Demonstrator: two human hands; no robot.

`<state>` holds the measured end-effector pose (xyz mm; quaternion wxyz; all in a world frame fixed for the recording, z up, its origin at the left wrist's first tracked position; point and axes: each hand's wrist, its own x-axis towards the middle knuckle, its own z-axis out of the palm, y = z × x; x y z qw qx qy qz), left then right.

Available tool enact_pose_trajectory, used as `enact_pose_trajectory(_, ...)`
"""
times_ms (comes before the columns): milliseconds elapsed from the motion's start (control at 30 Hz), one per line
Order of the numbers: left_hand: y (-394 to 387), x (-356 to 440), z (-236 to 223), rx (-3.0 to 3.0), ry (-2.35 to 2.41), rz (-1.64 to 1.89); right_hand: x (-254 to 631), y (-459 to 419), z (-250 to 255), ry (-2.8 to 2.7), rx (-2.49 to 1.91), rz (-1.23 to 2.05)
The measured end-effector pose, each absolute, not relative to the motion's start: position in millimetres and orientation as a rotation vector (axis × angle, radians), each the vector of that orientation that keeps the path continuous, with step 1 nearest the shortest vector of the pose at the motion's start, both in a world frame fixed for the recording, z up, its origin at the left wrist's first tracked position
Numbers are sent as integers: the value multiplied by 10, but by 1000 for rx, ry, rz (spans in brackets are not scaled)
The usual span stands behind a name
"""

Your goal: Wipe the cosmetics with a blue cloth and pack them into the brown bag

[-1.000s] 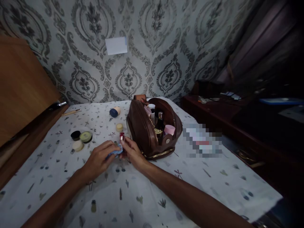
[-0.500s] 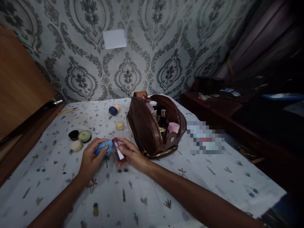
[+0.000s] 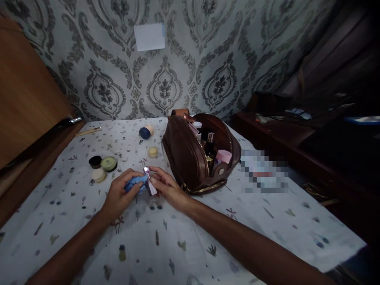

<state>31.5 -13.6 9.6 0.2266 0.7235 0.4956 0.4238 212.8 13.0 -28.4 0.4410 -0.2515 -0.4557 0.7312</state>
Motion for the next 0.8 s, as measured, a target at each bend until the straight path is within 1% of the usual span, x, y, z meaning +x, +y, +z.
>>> enact_pose_trajectory(200, -210, 364, 163, 2209, 1203, 1045, 2128, 164, -284, -1060, -591, 1809)
enact_pose_trajectory(333, -233, 387, 146, 2304, 1056, 1068, 2128, 175, -295, -1014, -606, 1822)
enact_pose_trajectory(433, -238, 393, 149, 2283, 1042, 1069, 2127, 176, -308, -1014, -637, 1826)
enact_pose_trajectory(533, -229, 377, 171, 2190, 1125, 1091, 2130, 170, -307, -998, -641, 1844)
enact_pose_trajectory(700, -176, 318, 166, 1971, 1434, 1288, 2137, 148, -286, -996, -574, 1937)
enact_pose_trajectory(800, -154, 306, 142, 1930, 1503, 1299, 2146, 136, -276, -993, -523, 2001)
